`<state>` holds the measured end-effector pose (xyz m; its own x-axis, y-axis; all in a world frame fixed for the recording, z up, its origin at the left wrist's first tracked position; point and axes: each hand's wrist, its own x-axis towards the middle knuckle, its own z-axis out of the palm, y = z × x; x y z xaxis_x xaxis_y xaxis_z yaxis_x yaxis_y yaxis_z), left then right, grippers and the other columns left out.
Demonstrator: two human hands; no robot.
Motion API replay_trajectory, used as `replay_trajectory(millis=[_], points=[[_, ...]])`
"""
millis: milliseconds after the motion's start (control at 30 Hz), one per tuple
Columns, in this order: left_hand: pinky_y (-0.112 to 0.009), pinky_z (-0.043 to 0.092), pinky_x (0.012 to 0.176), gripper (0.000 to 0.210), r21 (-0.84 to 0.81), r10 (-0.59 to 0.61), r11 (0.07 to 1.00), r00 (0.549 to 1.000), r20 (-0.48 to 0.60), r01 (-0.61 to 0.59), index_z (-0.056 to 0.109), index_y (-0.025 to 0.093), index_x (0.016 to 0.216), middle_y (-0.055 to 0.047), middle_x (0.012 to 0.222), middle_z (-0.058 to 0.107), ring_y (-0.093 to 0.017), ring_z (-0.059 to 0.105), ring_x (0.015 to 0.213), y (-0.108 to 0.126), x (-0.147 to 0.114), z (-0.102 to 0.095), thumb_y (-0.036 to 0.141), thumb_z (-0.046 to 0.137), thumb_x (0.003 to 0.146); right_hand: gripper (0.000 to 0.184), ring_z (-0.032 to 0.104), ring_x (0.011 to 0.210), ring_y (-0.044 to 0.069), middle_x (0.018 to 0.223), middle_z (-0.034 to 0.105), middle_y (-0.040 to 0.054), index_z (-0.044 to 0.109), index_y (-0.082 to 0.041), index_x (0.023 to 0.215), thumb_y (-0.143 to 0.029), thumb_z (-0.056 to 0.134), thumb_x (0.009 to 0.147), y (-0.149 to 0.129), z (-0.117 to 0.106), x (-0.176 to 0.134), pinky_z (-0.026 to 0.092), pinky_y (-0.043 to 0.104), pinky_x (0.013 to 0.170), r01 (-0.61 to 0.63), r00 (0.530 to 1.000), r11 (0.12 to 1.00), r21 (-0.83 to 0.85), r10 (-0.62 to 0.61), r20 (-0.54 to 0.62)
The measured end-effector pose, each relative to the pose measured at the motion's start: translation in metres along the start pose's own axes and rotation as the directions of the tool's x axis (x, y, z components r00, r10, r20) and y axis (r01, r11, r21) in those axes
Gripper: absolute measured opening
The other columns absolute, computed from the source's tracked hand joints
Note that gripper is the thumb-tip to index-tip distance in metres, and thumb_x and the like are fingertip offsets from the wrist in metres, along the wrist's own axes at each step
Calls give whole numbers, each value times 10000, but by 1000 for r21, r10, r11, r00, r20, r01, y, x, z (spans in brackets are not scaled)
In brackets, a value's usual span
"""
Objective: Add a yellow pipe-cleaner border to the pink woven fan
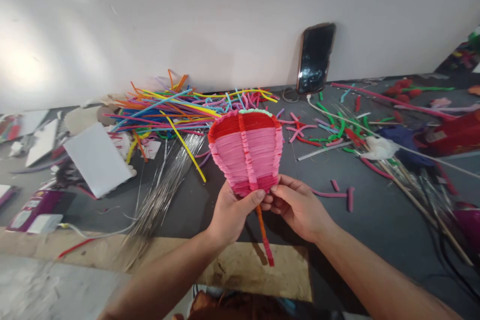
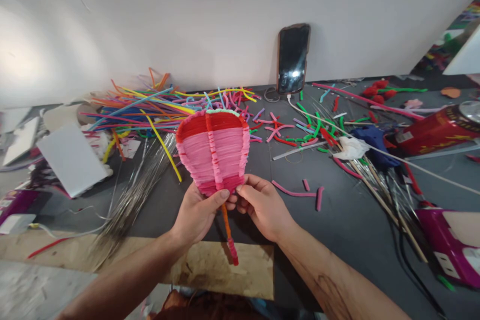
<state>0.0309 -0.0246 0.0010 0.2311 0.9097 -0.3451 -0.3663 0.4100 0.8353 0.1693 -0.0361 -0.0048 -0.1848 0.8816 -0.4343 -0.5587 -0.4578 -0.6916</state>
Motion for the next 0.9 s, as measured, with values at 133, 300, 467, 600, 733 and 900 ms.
replay_trajectory(millis=[133,300,467,600,733,900], points=[[-220,568,576,207,-1,21,1000,1000,0,-21,678,112,846,-42,682,714,-126,666,590,2,0,-2,222,771,697,194,511,528,95,616,601,-5,631,-171,728,-331,734,691,0,-1,2,343,219,486,34,999,998,-49,-34,4],[-227,581,606,183,41,87,995,996,14,-87,671,116,877,-47,749,726,-135,684,643,1,-1,-4,194,747,730,237,446,504,72,625,585,-15,654,-164,771,-389,718,736,-1,-4,3,340,224,489,140,990,972,-188,-133,48],[-222,583,617,170,33,75,997,997,34,-76,670,110,858,-42,710,722,-127,681,622,1,-2,-2,180,750,726,253,442,531,84,636,579,-13,634,-172,749,-420,678,773,-2,-6,-1,351,232,506,202,979,930,-308,-193,60],[-199,571,576,199,-83,-22,996,1000,16,23,661,112,836,-31,710,713,-112,669,609,8,2,-2,191,775,693,302,476,563,100,694,582,2,639,-174,796,-474,660,773,-2,-9,0,396,251,533,159,987,958,-237,-151,51],[-211,574,575,240,-113,-49,992,999,-10,47,632,129,856,-16,731,710,-120,674,632,12,5,-5,177,785,677,397,443,522,91,602,520,-22,594,-168,706,-557,619,778,-4,-10,1,355,239,502,143,989,945,-293,-150,2],[-211,572,558,241,-57,-33,998,999,12,34,628,124,856,-22,693,716,-125,674,601,10,3,-5,181,783,680,386,416,519,89,547,472,-41,562,-173,686,-538,603,802,-7,-12,2,313,237,509,169,985,887,-430,-166,44]])
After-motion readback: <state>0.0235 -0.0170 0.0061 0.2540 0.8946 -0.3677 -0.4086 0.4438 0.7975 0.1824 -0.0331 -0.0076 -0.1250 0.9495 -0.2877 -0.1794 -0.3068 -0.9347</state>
